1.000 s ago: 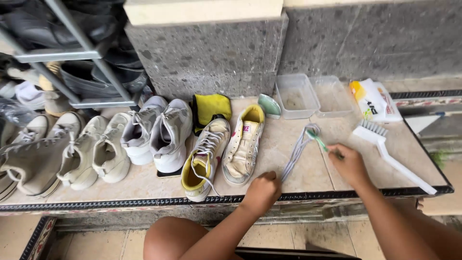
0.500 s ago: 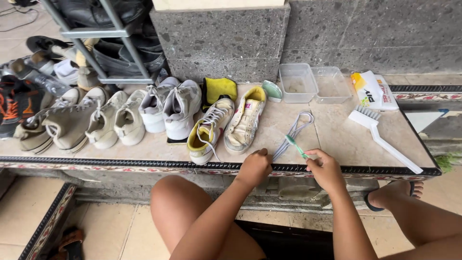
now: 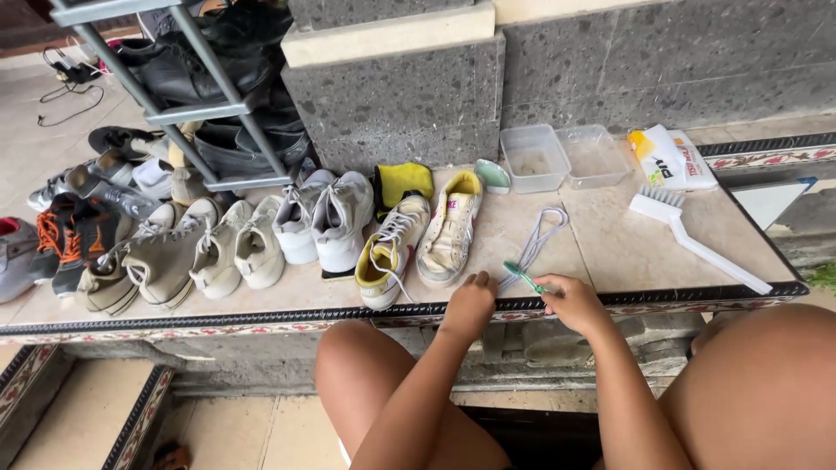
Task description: Cleaning white shoelaces using a toothbrush and cleaning solution on a tiled counter.
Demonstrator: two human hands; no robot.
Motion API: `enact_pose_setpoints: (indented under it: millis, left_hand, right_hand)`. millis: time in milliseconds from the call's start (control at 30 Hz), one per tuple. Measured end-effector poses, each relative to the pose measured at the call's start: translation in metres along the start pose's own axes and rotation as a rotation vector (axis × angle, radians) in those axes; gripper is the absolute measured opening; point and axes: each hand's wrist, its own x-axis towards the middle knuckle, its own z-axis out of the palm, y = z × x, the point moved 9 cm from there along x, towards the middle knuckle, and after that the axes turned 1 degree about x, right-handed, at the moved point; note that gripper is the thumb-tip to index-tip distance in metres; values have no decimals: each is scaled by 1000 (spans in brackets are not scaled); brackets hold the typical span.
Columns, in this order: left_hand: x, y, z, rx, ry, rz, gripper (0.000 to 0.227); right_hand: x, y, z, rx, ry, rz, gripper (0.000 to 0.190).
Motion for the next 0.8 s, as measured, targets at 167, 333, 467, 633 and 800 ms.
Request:
enact_pose_setpoints:
  millis: [167, 333, 467, 633, 800]
  left_hand:
    - [-22, 4, -35, 89, 188, 62, 10]
    - [-18, -10, -20, -156, 354, -124, 22]
    - [-23, -18, -9, -103, 441, -100, 4]
    - [-20, -25, -27, -172, 409, -159, 5]
    - [-18, -28, -31, -302, 224, -231, 17]
  right_hand:
    - [-4, -5, 14, -32, -5, 6, 43]
    - [8, 0, 16, -49, 2, 31, 42]
    - [-1, 1, 9, -7, 39, 42, 41]
    - [-24, -31, 1, 49, 61, 17, 40]
    - [-8, -8, 15, -14, 65, 20, 35]
